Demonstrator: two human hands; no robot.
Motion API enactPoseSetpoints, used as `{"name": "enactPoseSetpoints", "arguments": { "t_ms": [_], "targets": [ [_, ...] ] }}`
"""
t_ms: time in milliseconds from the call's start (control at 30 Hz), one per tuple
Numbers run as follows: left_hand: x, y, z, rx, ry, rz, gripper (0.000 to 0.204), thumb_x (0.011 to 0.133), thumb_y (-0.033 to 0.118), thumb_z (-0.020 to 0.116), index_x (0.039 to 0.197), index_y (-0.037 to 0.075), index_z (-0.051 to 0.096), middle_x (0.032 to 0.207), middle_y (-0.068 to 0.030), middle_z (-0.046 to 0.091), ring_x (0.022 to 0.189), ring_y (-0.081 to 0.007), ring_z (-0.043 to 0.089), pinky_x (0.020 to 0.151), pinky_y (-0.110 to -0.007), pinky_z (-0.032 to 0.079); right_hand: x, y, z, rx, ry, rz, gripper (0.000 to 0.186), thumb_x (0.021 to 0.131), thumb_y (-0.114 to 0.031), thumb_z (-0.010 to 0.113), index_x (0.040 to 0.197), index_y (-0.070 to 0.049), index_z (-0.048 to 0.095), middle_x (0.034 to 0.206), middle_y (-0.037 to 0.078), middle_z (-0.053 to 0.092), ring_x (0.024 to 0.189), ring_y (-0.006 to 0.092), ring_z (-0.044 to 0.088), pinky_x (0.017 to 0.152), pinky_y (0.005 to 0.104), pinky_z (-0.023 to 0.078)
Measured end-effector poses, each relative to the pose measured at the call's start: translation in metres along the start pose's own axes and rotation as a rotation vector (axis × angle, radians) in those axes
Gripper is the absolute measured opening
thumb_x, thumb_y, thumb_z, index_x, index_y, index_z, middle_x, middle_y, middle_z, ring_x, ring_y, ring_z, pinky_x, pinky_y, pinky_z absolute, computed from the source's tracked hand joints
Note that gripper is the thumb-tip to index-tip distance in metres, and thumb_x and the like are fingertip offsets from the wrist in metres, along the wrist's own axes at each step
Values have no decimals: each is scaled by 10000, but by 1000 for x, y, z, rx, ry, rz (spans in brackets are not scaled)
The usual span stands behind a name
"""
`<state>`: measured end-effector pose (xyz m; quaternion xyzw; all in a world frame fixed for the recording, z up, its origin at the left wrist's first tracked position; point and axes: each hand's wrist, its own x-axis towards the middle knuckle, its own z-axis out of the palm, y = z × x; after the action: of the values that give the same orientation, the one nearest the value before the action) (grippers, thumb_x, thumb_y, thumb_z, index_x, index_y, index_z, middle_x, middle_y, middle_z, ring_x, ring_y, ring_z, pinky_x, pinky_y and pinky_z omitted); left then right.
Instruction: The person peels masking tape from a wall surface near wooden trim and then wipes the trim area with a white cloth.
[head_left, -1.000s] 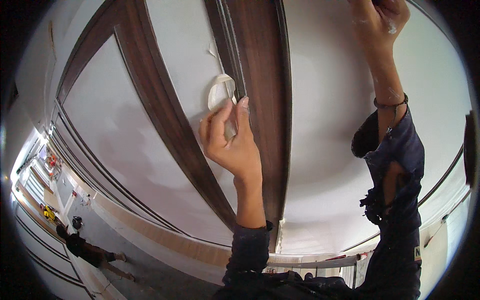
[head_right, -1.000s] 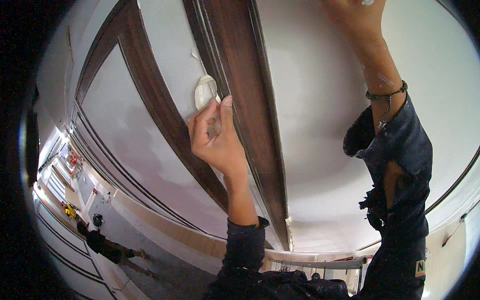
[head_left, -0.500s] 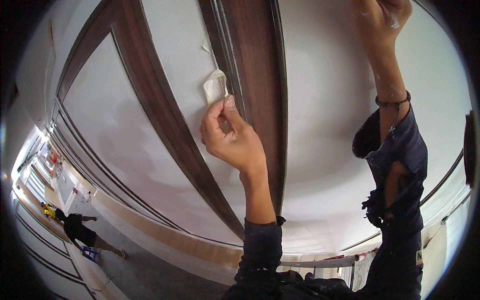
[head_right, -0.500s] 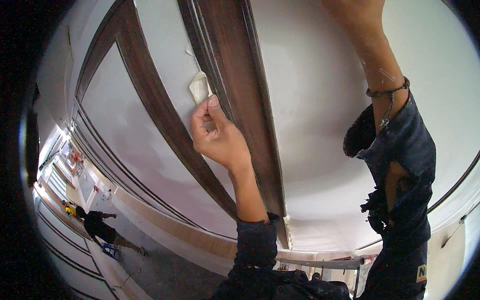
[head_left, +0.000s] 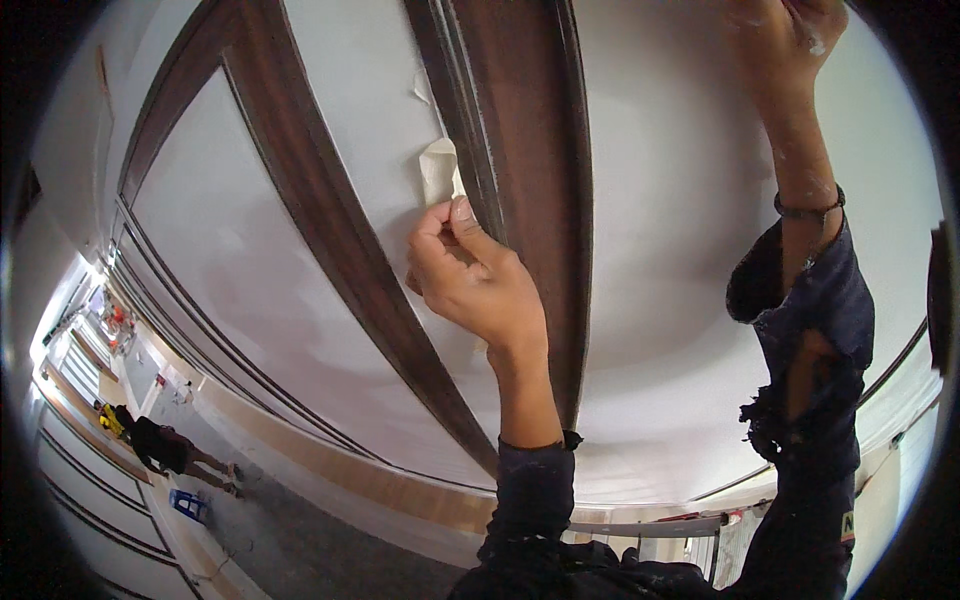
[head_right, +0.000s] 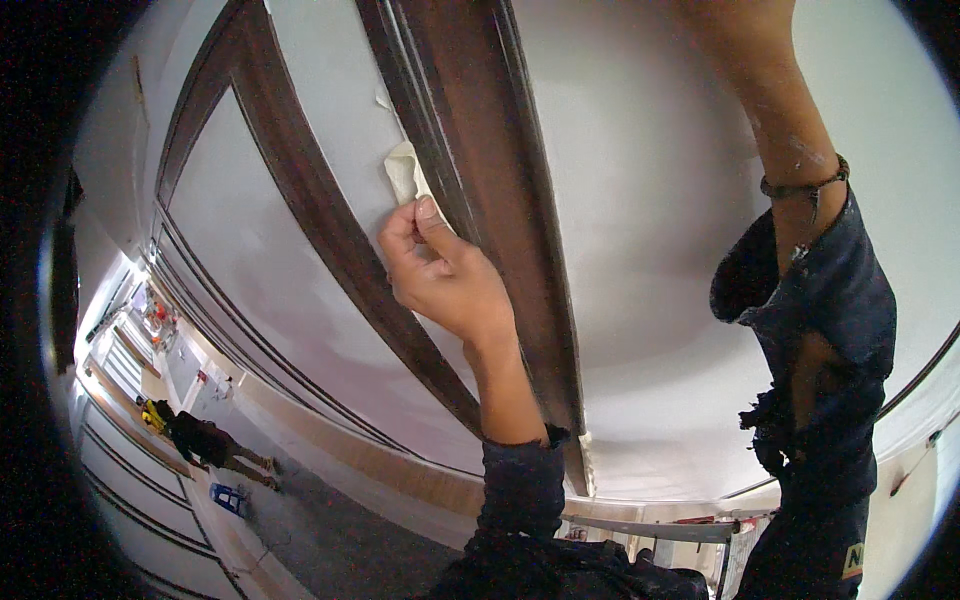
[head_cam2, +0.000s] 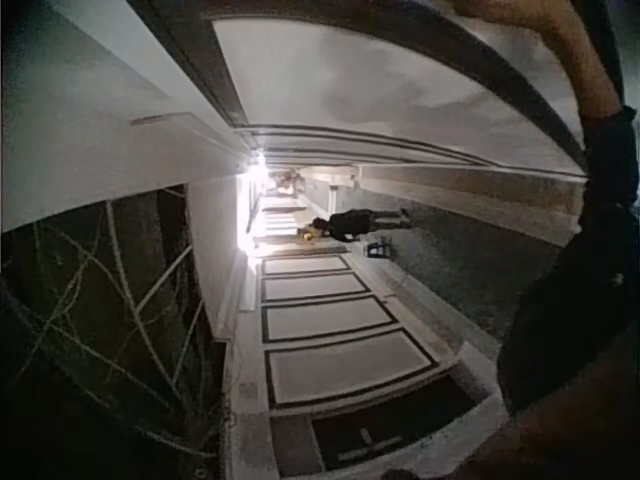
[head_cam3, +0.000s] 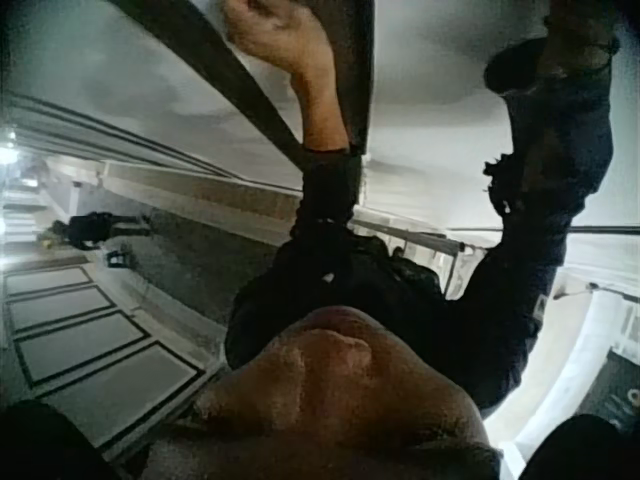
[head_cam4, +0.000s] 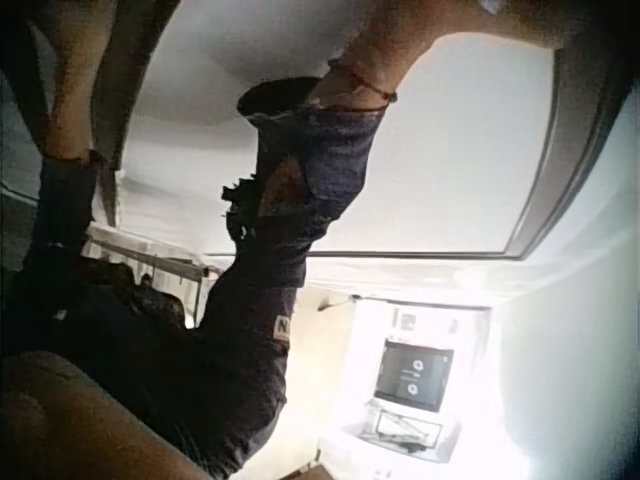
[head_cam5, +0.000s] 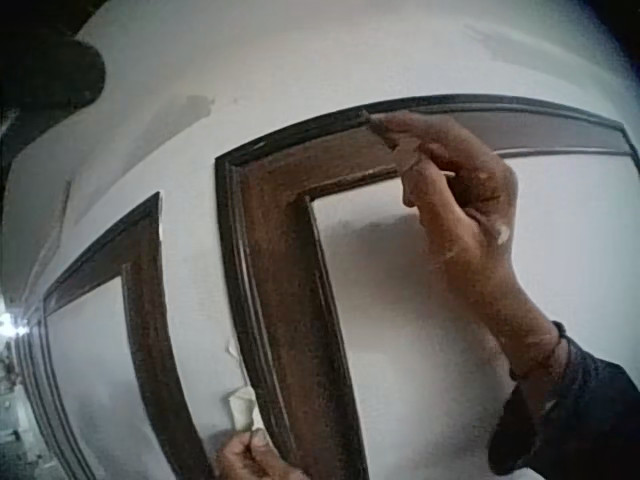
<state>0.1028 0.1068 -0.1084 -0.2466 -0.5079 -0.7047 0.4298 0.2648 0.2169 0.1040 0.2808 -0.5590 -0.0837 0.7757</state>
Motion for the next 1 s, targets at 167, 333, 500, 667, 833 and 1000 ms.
{"name": "enactPoseSetpoints", "arguments": {
  "t_ms": [167,333,500,667,833,1000],
  "targets": [
    [4,-4,2,-31,16,73,67,960,114,639,942,57,609,817,-55,644,754,-255,618,791,-404,432,3,1,-3,-36,-25,39,258,988,-80,547,1207,-24,672,659,-80,480,569,13,395,499,195,305],
    [8,-9,0,27,5,82,66,955,115,642,940,60,608,821,-56,651,747,-262,629,752,-409,457,1,5,4,-14,-29,-57,264,987,-98,553,1206,-16,675,668,-79,486,584,11,402,508,192,315],
    [8,-2,2,36,8,81,73,954,121,646,939,59,611,838,-62,663,740,-264,642,694,-397,485,7,-2,-1,-71,-62,-41,262,991,-114,555,1197,-13,681,690,-71,505,590,13,407,517,192,328],
    [8,2,5,12,4,94,81,958,121,643,941,49,611,851,-68,667,740,-269,650,671,-395,494,16,-2,-7,-99,-78,-44,262,995,-116,550,1197,-12,680,690,-75,500,593,12,404,511,191,322],
    [10,-7,0,17,0,113,75,957,107,640,939,39,615,858,-78,667,752,-267,661,649,-391,513,5,1,-3,-104,-110,-45,258,998,-101,531,1192,-24,683,680,-77,494,581,11,400,501,194,314],
    [15,-7,-3,-53,8,67,69,955,98,639,940,33,620,860,-88,671,761,-271,671,646,-383,528,3,0,5,-60,-24,31,265,995,-78,515,1203,-27,671,678,-69,494,573,8,398,489,189,301]
  ]
}}
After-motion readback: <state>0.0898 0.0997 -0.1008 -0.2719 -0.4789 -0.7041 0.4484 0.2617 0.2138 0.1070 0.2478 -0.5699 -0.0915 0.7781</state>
